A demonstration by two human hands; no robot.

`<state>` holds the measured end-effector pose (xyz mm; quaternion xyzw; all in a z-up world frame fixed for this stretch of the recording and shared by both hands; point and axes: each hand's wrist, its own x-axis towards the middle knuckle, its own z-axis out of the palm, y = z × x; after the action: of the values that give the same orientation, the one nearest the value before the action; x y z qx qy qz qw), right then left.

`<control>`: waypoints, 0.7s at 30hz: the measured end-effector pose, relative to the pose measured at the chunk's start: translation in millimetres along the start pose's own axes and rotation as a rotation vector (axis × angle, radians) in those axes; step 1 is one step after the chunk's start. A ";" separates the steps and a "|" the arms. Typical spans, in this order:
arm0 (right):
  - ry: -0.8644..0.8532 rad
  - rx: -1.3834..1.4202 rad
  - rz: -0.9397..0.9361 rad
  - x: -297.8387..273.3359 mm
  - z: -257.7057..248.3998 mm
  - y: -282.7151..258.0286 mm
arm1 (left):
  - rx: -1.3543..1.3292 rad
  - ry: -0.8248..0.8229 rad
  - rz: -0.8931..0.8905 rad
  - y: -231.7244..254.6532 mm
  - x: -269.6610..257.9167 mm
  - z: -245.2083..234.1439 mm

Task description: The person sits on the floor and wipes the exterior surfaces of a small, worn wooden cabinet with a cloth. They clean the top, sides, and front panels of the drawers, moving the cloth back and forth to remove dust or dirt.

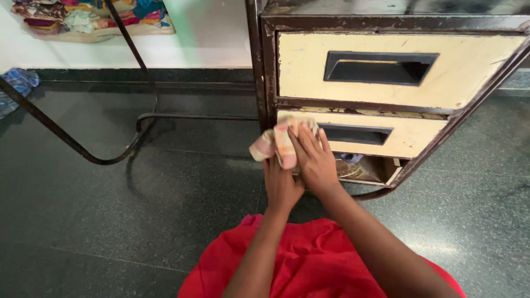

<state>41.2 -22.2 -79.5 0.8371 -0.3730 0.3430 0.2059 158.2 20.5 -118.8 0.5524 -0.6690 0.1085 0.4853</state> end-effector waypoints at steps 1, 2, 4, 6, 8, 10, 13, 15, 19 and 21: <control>0.024 -0.015 -0.014 9.0 -5.0 2.4 | -0.006 -0.023 -0.025 -0.2 10.8 0.8; 0.048 -0.031 -0.028 16.8 -10.0 3.8 | -0.011 -0.045 -0.050 -0.6 21.5 1.9; 0.090 0.024 -0.022 27.0 -17.2 2.9 | -0.029 -0.030 -0.068 3.8 26.0 0.1; 0.115 0.050 -0.017 33.1 -20.3 2.2 | -0.055 0.057 -0.043 8.9 30.0 0.1; 0.107 0.055 -0.005 26.8 -17.9 -1.8 | -0.037 0.087 0.022 8.0 27.7 -0.5; 0.081 0.079 -0.013 17.4 -12.1 -1.8 | -0.053 0.066 0.025 4.8 20.3 1.2; 0.036 0.114 -0.018 -5.4 0.5 -2.9 | -0.087 -0.026 -0.040 -2.9 -4.6 5.9; 0.005 0.107 -0.014 -18.7 8.2 -0.8 | -0.063 -0.054 -0.031 -6.1 -16.9 12.8; -0.048 0.067 0.018 -46.7 12.4 10.8 | -0.090 -0.133 -0.039 -0.8 -33.2 18.4; -0.049 0.044 0.057 -62.7 10.8 21.9 | -0.064 -0.190 0.013 11.9 -36.9 21.1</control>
<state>-1.5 -12.3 -130.5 0.8387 -0.3939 0.3363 0.1684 134.0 33.8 -153.2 0.5400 -0.7185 0.0372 0.4367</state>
